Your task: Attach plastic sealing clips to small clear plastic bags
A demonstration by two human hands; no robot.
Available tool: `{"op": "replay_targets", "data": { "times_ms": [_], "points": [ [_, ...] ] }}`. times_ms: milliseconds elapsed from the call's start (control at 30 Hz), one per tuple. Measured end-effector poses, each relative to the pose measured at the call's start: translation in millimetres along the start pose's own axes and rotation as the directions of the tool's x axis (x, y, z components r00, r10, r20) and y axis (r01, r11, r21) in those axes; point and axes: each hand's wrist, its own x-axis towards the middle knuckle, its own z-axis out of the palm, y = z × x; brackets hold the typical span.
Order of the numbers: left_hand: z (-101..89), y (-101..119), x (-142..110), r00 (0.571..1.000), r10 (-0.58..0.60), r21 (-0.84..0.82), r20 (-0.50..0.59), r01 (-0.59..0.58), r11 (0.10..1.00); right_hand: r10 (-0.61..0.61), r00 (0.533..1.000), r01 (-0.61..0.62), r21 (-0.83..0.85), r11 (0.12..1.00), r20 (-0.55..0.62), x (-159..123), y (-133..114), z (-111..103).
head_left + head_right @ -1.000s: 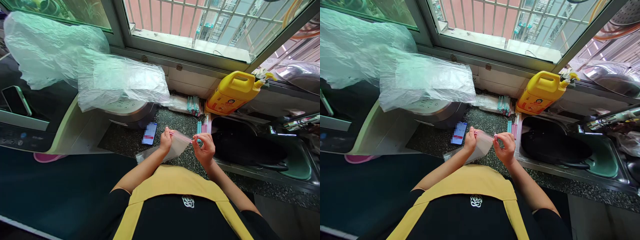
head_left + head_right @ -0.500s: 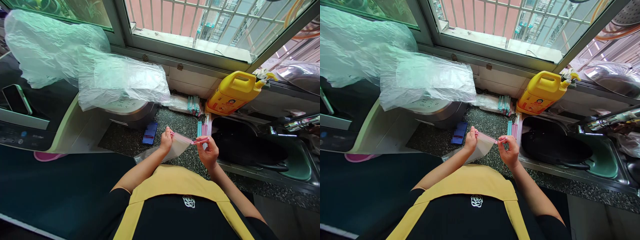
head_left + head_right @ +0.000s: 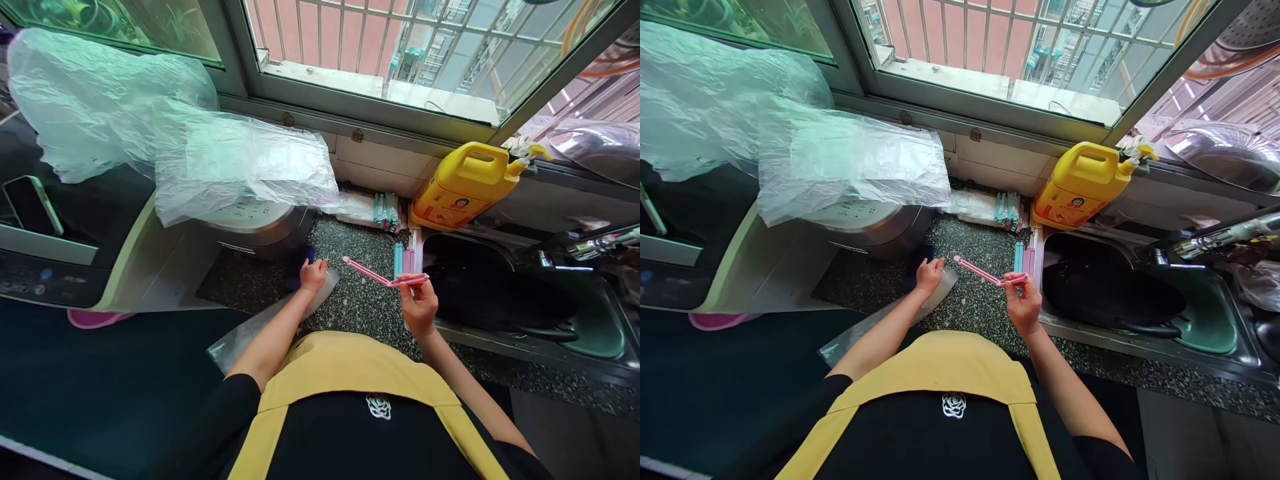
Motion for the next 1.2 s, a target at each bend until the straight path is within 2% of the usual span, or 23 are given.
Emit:
{"op": "replay_targets", "data": {
  "times_ms": [133, 333, 433, 533, 700, 800, 867, 933, 1033, 1200],
  "points": [
    [7.9, -2.7, 0.0, 1.0, 0.004, 0.099, 0.027, -0.006, 0.995, -0.009, 1.0, 0.009, 0.002, 1.0, -0.014, 0.7, -1.9, -2.4],
    [6.8, -2.0, -0.8, 0.999, -0.033, 0.082, 0.039, 0.03, 0.996, -0.017, 0.999, 0.017, 0.002, 1.0, -0.031, 1.8, -5.9, -6.5],
    [3.7, -0.7, -2.5, 0.997, -0.067, -0.004, 0.049, 0.068, 0.998, -0.002, 0.999, 0.002, 0.003, 1.0, -0.052, 1.7, -9.4, -7.9],
    [3.8, 3.8, -9.3, 0.991, -0.058, -0.212, 0.122, 0.084, 0.974, 0.01, 0.998, -0.009, 0.019, 1.0, -0.065, 1.7, -12.2, -8.7],
    [7.1, 14.8, -31.1, 0.934, 0.017, -0.531, 0.356, 0.187, 0.826, 0.019, 0.997, -0.016, 0.039, 0.999, -0.075, 2.5, -11.9, -8.5],
    [5.3, 23.2, -47.4, 0.907, 0.115, -0.63, 0.404, 0.185, 0.755, 0.016, 0.996, -0.012, 0.046, 0.999, -0.084, 3.2, -10.6, -7.5],
    [0.8, 30.2, -54.8, 0.917, 0.133, -0.672, 0.377, 0.172, 0.721, 0.015, 0.997, -0.011, 0.049, 0.999, -0.08, 3.4, -10.2, -6.7],
    [-6.6, 38.1, -56.3, 0.944, 0.114, -0.719, 0.311, 0.155, 0.678, 0.014, 0.997, -0.01, 0.055, 0.998, -0.072, 3.1, -10.3, -5.9],
    [-20.8, 49.6, -48.0, 0.971, 0.098, -0.804, 0.218, 0.122, 0.581, 0.013, 0.998, -0.009, 0.06, 0.998, -0.069, 2.1, -11.3, -4.4],
    [-34.5, 62.3, -30.1, 0.977, 0.101, -0.9, 0.187, 0.13, 0.416, 0.017, 0.997, -0.013, 0.056, 0.998, -0.073, 0.7, -14.7, -2.2]
  ]
}}
